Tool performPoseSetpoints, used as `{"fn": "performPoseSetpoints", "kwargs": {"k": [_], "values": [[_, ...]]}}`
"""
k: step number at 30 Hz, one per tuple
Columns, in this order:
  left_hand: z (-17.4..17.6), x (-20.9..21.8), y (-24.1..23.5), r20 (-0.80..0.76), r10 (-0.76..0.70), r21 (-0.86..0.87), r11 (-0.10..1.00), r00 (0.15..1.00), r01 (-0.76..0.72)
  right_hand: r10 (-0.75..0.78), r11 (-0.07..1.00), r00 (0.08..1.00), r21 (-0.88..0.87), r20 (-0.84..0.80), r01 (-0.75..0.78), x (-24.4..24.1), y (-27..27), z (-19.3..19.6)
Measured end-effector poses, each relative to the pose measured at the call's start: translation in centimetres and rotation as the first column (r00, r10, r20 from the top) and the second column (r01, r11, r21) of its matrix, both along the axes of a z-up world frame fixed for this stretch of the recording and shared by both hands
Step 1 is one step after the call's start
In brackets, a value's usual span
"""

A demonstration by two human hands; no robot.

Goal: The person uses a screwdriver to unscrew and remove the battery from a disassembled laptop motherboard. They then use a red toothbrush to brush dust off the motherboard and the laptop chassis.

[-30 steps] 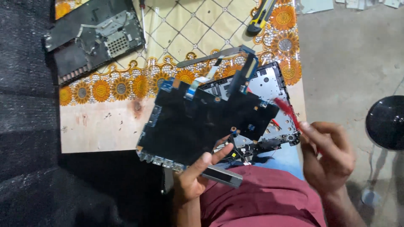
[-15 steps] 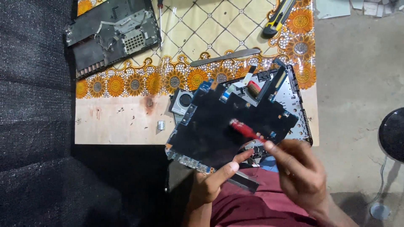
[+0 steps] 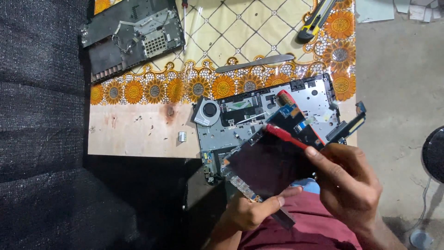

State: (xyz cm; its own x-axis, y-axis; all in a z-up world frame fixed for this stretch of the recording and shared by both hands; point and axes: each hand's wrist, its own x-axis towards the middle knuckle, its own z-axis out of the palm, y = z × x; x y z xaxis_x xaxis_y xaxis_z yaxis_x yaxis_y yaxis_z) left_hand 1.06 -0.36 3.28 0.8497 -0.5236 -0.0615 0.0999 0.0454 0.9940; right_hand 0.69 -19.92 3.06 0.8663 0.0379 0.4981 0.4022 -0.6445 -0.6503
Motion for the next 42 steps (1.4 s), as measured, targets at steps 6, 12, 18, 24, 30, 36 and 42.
{"fn": "performPoseSetpoints", "kwargs": {"k": [6,12,18,24,30,36,42], "values": [[-2.5,-1.3,0.1,-0.237,-0.021,0.070,0.997,0.971,0.039,0.047,0.999,0.998,0.025,-0.051,-0.046,-1.6,1.7,-0.2],[-3.2,-0.9,0.4,-0.132,-0.014,0.065,0.998,0.991,0.023,0.219,0.975,0.964,-0.003,-0.153,-0.222,-3.1,1.4,-1.2],[1.1,1.6,-0.9,0.203,0.021,0.050,0.998,0.979,-0.032,-0.007,1.000,1.000,-0.018,-0.008,0.007,-0.4,-0.5,-0.3],[-1.7,-0.7,0.3,-0.170,0.014,0.128,0.992,0.985,0.008,0.230,0.973,0.968,0.038,-0.099,-0.227,-2.5,1.7,-0.4],[-0.8,-0.5,-0.2,-0.311,-0.137,-0.312,0.950,0.940,0.035,0.009,0.999,1.000,0.046,0.002,-0.009,-1.1,0.1,-2.2],[-2.7,-0.8,1.6,-0.049,-0.188,0.300,0.934,0.981,0.194,-0.218,0.976,0.976,-0.025,-0.007,0.218,0.0,-3.8,-2.7],[-1.0,0.4,2.0,-0.346,-0.165,0.182,0.954,0.924,0.238,-0.261,0.965,0.964,0.020,-0.055,0.262,-0.9,-3.8,-3.1]]}}
